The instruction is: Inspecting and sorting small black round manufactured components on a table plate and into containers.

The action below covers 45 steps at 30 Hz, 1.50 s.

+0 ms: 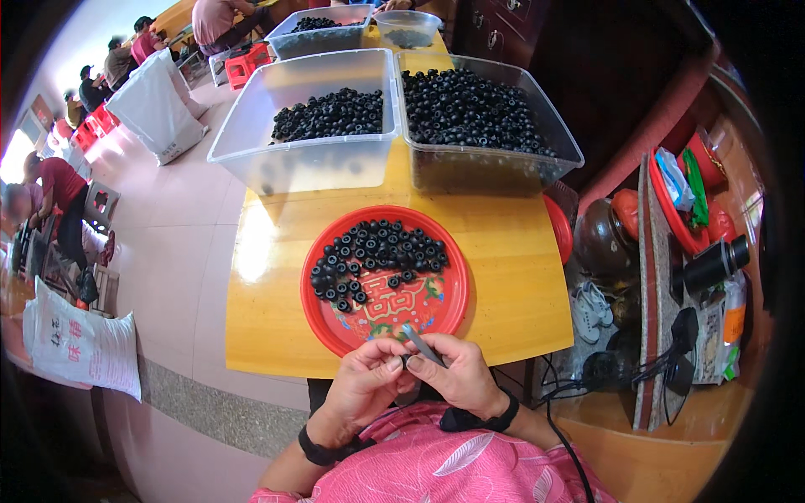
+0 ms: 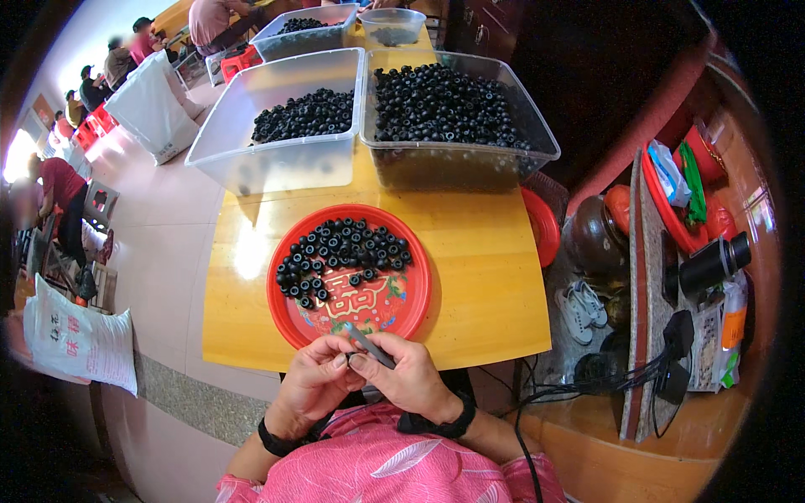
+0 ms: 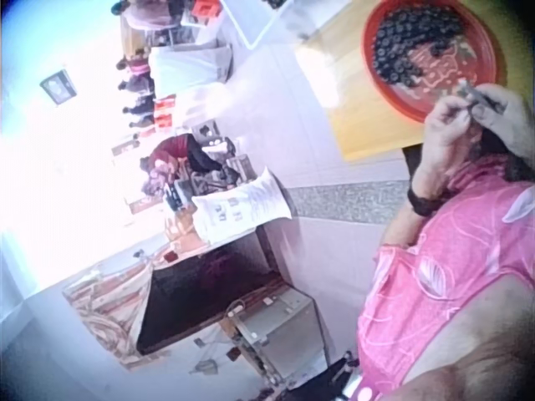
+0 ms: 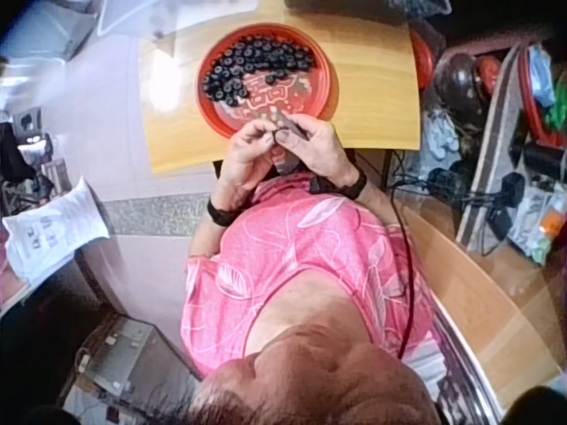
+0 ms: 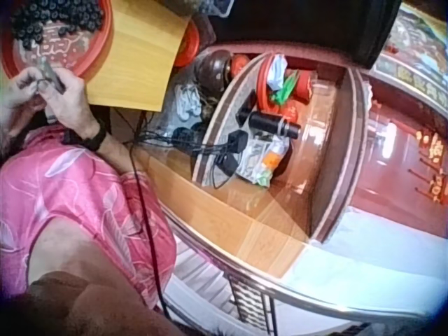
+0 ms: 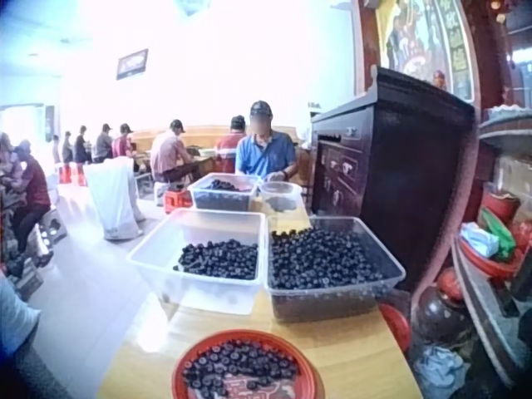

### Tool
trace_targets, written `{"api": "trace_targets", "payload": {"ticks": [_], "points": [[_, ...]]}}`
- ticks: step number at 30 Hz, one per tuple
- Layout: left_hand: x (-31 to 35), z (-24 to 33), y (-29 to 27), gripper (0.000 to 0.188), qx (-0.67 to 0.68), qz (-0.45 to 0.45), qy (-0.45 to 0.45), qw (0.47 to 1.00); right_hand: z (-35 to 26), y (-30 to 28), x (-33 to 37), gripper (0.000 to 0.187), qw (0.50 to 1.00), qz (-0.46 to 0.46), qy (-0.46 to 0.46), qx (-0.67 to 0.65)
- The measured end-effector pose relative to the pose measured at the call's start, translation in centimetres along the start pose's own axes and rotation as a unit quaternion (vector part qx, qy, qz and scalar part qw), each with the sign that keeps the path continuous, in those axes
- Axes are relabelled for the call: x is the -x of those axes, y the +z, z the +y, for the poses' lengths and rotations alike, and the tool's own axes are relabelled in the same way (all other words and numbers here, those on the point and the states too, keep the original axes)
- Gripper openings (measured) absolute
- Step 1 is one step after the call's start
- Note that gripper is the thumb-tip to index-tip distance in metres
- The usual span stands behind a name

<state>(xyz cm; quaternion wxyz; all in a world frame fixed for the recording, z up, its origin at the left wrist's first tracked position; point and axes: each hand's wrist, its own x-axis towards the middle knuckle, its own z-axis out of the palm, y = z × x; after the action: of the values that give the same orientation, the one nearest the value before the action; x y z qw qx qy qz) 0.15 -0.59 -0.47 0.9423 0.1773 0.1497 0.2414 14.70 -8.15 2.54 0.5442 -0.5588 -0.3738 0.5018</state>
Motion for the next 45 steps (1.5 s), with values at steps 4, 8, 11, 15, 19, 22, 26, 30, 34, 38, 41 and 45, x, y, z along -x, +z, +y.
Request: {"api": "trace_targets", "payload": {"ticks": [4, 8, 11, 15, 19, 22, 26, 30, 34, 38, 41, 45], "points": [[-0.1, 0.0, 0.2, 0.018, 0.0, 0.004, -0.001, 1.0, 1.1, -0.8, 0.0, 0.024, 0.997, -0.025, 0.022, -0.068], [-0.3, 0.0, 0.6, 0.013, -0.001, 0.019, -0.003, 1.0, 0.9, -0.9, 0.0, 0.024, 0.993, -0.031, 0.043, -0.109], [-0.7, 0.7, 1.1, 0.012, -0.037, 0.096, 0.002, 0.995, 1.6, -1.1, 0.1, 0.022, 0.998, 0.015, 0.023, -0.05], [-2.4, 3.5, -0.4, 0.014, -0.109, 0.16, 0.008, 0.981, 1.8, -3.2, 0.6, 0.019, 0.994, 0.08, 0.056, -0.057], [-7.2, 10.9, 2.7, 0.03, -0.177, -0.052, 0.121, 0.975, 3.1, -5.8, 1.2, 0.014, 0.982, 0.143, 0.067, -0.108], [-7.6, 13.7, 7.5, 0.039, -0.142, 0.004, 0.265, 0.954, 4.2, -6.5, 1.2, 0.012, 0.975, 0.167, 0.07, -0.129], [-5.7, 12.1, 4.2, 0.034, -0.375, 0.105, 0.247, 0.887, 4.6, -6.3, 1.1, 0.013, 0.979, 0.178, 0.069, -0.074], [-3.4, 8.0, -1.2, 0.008, -0.708, 0.217, 0.308, 0.597, 4.5, -5.9, 0.7, 0.014, 0.982, 0.175, 0.063, -0.023], [-3.3, 6.5, -2.0, 0.016, -0.833, 0.172, 0.329, 0.409, 4.5, -6.1, 0.6, 0.012, 0.983, 0.174, 0.059, -0.007], [-3.6, 6.2, -2.6, 0.016, -0.872, 0.155, 0.289, 0.363, 4.6, -5.8, 0.6, 0.011, 0.983, 0.18, 0.04, 0.017], [-3.7, 5.8, -2.4, 0.013, -0.893, 0.142, 0.26, 0.339, 4.5, -5.7, 0.6, 0.011, 0.982, 0.183, 0.039, 0.017], [-3.8, 5.6, -3.2, 0.011, -0.899, 0.112, 0.267, 0.328, 4.4, -5.8, 0.7, 0.011, 0.983, 0.176, 0.039, 0.026]]}}
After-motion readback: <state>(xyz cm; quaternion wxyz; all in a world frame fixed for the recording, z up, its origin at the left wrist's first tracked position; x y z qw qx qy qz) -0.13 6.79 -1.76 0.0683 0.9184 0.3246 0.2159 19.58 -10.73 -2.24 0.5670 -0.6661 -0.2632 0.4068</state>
